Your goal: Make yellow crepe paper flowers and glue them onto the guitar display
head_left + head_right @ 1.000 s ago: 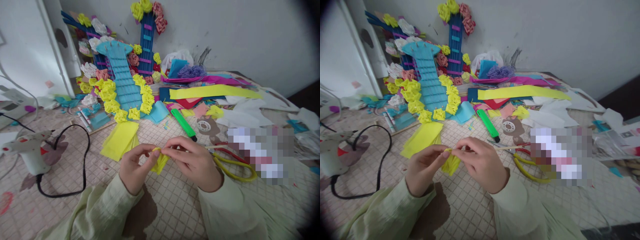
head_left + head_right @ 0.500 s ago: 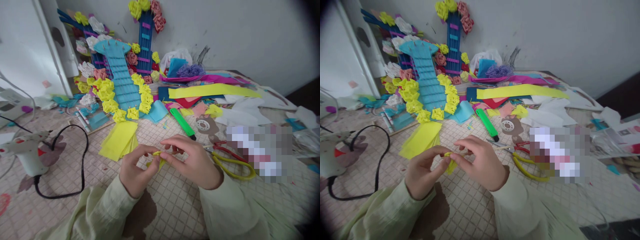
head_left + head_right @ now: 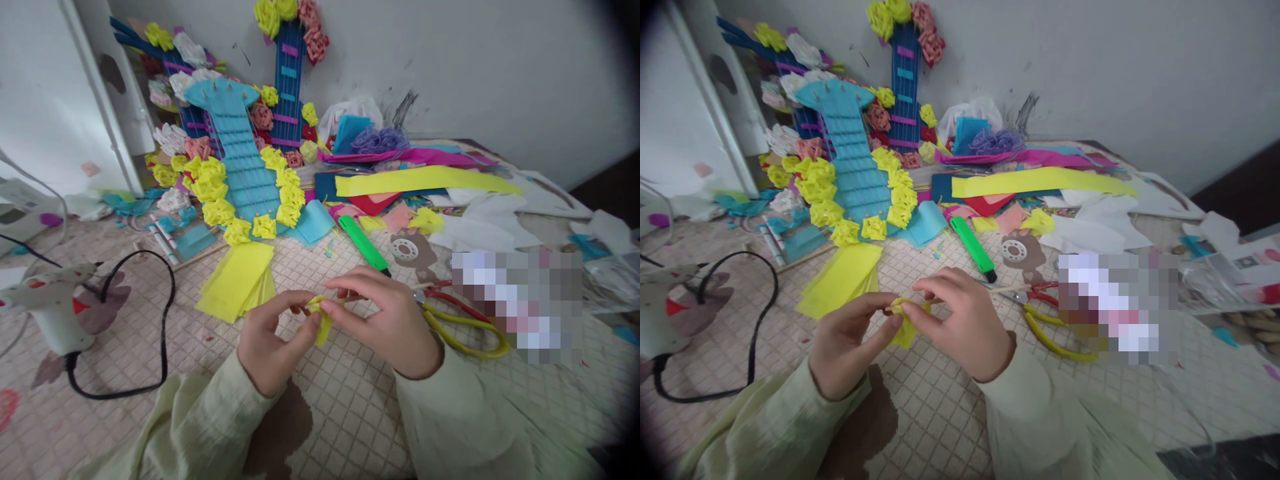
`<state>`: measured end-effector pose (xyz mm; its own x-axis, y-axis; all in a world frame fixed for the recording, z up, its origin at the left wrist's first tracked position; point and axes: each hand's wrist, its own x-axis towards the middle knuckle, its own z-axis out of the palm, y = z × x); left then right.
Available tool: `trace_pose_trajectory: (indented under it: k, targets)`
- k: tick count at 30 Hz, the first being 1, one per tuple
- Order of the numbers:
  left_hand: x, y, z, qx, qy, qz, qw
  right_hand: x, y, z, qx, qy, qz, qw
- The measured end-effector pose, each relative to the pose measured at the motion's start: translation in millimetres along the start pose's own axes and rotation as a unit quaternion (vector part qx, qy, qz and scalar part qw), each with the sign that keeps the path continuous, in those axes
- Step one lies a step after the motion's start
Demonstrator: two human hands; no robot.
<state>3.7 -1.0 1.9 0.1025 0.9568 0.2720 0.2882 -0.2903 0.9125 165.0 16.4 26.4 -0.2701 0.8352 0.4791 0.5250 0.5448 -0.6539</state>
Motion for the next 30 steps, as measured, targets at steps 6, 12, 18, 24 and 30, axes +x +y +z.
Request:
trace_pose_trajectory:
  k: [6, 12, 18, 24, 30]
  targets:
    - [1.1, -4.9, -0.3, -0.022, -0.01, -0.02, 0.999, -1.0, 1.0, 2.3, -0.037, 0.016, -0.036, 0.999]
    - [3.2, -1.8, -1.4, -0.009, 0.008, -0.004, 1.0, -1.4, 4.6, 1.1, 0.012, -0.053, -0.02, 0.998]
    - [5.1, 2.3, -0.7, 0.019, 0.013, 0.001, 1.0, -1.4, 6.3, 2.3, -0.011, -0.083, 0.001, 0.997]
    - [5.6, 1.9, -1.7, 0.048, 0.018, 0.007, 0.999, 0.3, 2.6, 0.4, 0.028, -0.122, 0.041, 0.991]
    - [5.9, 3.6, -1.5, 0.052, 0.017, 0.018, 0.998, -1.5, 1.3, 2.1, 0.032, -0.102, 0.065, 0.992]
